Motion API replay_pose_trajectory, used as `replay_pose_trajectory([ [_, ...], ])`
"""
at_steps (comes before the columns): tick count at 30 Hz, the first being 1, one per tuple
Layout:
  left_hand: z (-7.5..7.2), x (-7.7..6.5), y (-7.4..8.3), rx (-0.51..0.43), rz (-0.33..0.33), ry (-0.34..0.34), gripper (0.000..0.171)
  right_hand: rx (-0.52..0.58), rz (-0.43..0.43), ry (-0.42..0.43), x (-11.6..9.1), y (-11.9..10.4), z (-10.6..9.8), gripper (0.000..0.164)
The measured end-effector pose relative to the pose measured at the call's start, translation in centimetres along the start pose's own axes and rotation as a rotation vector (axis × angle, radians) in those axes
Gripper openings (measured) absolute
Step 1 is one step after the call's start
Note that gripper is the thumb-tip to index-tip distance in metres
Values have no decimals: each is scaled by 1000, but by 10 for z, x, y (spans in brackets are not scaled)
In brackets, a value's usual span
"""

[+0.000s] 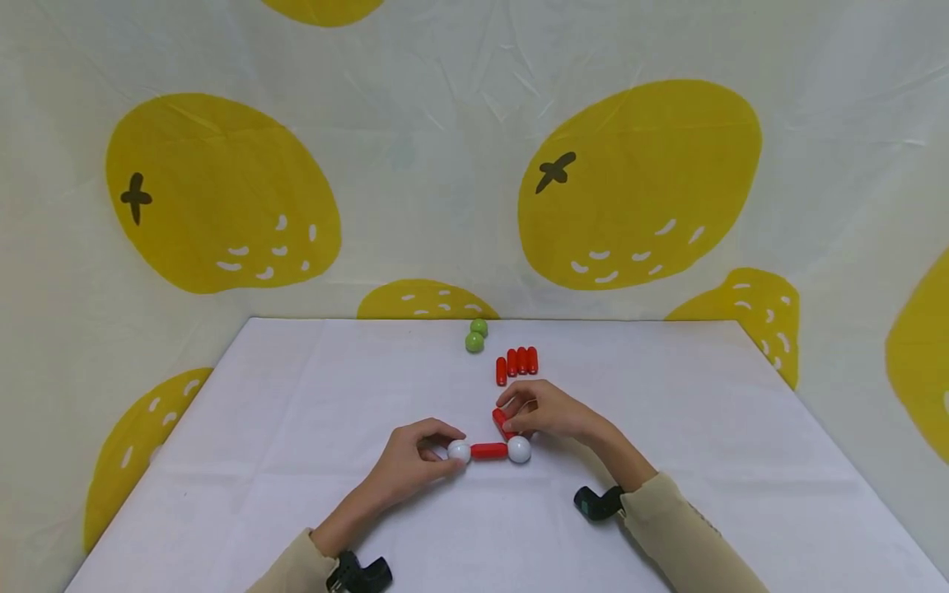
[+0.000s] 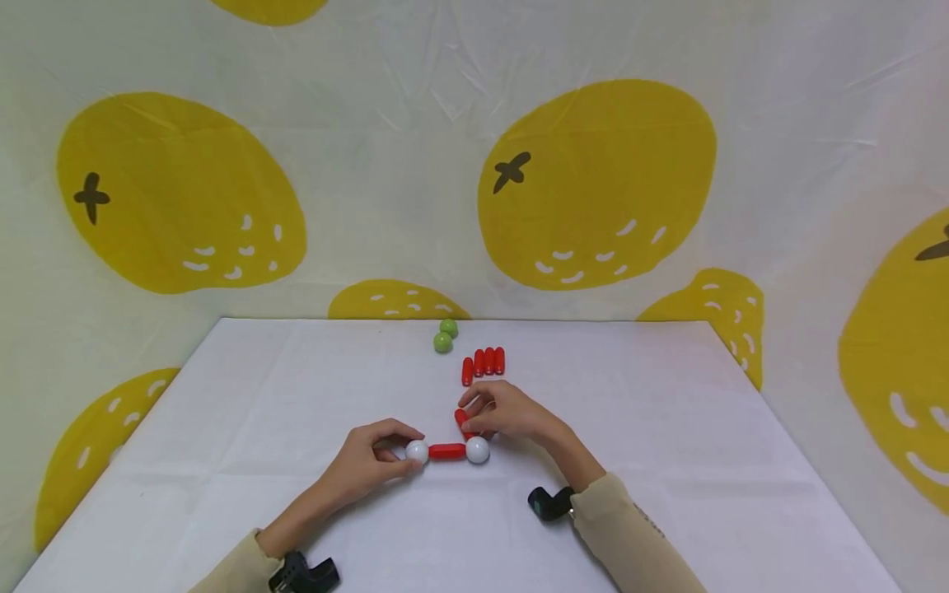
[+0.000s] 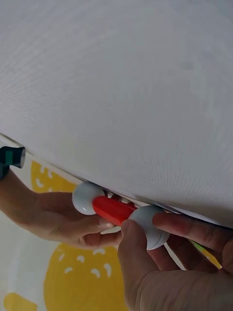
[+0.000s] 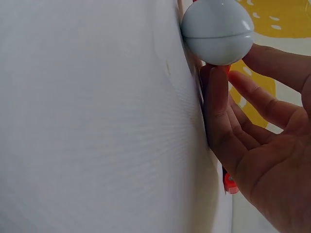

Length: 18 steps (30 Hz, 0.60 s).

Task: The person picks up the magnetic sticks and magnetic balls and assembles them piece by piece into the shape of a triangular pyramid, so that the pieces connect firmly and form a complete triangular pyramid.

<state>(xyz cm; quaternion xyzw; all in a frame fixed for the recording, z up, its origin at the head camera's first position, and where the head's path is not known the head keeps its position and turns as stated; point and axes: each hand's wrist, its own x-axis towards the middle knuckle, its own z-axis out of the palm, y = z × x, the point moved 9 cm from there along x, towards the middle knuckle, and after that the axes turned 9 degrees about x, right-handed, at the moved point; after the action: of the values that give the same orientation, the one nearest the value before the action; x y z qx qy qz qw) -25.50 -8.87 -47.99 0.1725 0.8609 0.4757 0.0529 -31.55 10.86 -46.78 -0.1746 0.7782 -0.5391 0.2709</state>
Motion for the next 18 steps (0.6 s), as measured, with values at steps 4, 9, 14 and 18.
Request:
replay_pose_trajectory([
  [4,-1,0,0,14,-14,2,32,-27,-18,27,0,-3,-4,30],
  [9,-1,-1,-1,24,-15,7,31,-62,-57,87,3,-22,-16,31],
  [14,0,-1,-2,5,-8,11,31,-97,-162,157,22,-53,-36,26],
  [18,1,0,-4,14,-12,8,30,-185,-192,226,43,-66,-48,30],
])
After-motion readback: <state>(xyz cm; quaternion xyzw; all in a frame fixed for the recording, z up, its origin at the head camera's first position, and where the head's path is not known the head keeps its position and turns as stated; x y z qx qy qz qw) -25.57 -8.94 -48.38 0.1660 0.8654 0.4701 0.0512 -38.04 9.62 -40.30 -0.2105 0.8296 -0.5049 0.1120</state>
